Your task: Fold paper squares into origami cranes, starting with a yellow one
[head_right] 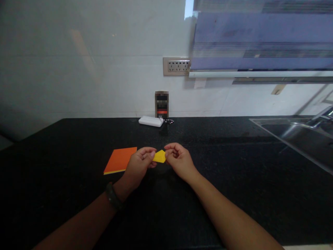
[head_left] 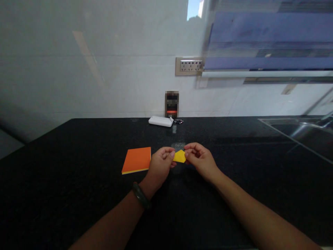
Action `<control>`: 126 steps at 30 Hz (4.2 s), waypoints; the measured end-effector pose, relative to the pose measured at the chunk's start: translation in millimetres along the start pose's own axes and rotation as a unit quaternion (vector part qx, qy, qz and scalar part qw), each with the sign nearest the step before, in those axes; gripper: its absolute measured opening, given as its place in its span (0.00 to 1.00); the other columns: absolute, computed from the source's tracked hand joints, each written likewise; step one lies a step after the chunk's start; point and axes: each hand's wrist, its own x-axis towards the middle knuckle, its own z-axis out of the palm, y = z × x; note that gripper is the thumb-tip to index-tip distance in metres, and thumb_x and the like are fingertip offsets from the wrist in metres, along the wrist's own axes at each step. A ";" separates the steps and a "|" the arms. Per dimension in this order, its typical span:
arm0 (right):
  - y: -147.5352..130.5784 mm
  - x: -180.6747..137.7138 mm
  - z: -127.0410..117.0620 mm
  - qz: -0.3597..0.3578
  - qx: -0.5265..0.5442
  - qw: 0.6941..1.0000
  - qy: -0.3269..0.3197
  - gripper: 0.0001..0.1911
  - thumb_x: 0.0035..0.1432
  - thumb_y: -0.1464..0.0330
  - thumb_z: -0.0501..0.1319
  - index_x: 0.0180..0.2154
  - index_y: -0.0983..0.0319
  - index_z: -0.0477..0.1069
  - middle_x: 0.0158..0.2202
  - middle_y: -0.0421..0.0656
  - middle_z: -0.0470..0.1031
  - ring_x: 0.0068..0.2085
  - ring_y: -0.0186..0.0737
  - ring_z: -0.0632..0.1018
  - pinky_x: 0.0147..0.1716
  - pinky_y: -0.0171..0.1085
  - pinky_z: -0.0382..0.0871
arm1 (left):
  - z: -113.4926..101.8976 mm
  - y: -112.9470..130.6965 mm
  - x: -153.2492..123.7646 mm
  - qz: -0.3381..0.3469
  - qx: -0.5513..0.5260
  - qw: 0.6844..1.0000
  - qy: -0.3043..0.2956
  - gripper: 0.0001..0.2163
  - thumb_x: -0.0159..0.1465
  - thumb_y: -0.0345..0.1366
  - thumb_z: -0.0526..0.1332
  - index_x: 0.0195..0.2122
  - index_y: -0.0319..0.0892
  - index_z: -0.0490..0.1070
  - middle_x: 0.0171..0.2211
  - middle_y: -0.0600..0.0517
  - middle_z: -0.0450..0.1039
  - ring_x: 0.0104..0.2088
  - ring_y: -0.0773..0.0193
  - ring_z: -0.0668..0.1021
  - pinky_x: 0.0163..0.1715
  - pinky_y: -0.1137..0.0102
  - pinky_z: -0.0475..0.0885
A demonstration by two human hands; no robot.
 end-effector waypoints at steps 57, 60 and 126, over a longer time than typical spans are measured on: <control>2.6 0.2 2.7 0.018 0.001 0.999 0.036 0.09 0.45 0.70 0.57 0.33 0.60 0.63 0.22 0.35 0.70 0.21 0.31 0.72 0.23 0.32 0.67 | -1.4 -2.2 0.8 -0.062 -0.080 0.990 -0.102 0.08 0.52 0.30 0.60 0.34 0.35 0.71 0.30 0.49 0.73 0.27 0.69 0.74 0.27 0.74 0.71; 3.2 1.0 1.3 0.009 -0.015 0.999 0.049 0.05 0.44 0.72 0.57 0.28 0.61 0.63 0.19 0.34 0.68 0.20 0.31 0.71 0.23 0.32 0.66 | -1.9 -2.7 0.7 -0.063 -0.087 0.989 -0.099 0.08 0.51 0.31 0.61 0.32 0.36 0.71 0.29 0.50 0.72 0.26 0.70 0.73 0.26 0.74 0.71; 5.2 -6.9 -2.5 -0.293 -0.379 0.874 -0.082 0.11 0.48 0.75 0.59 0.34 0.56 0.72 0.39 0.44 0.64 0.43 0.40 0.67 0.41 0.42 0.64 | -3.4 -6.5 -0.7 -0.115 -0.238 0.943 -0.203 0.08 0.54 0.28 0.55 0.34 0.38 0.69 0.32 0.49 0.71 0.28 0.69 0.73 0.33 0.71 0.68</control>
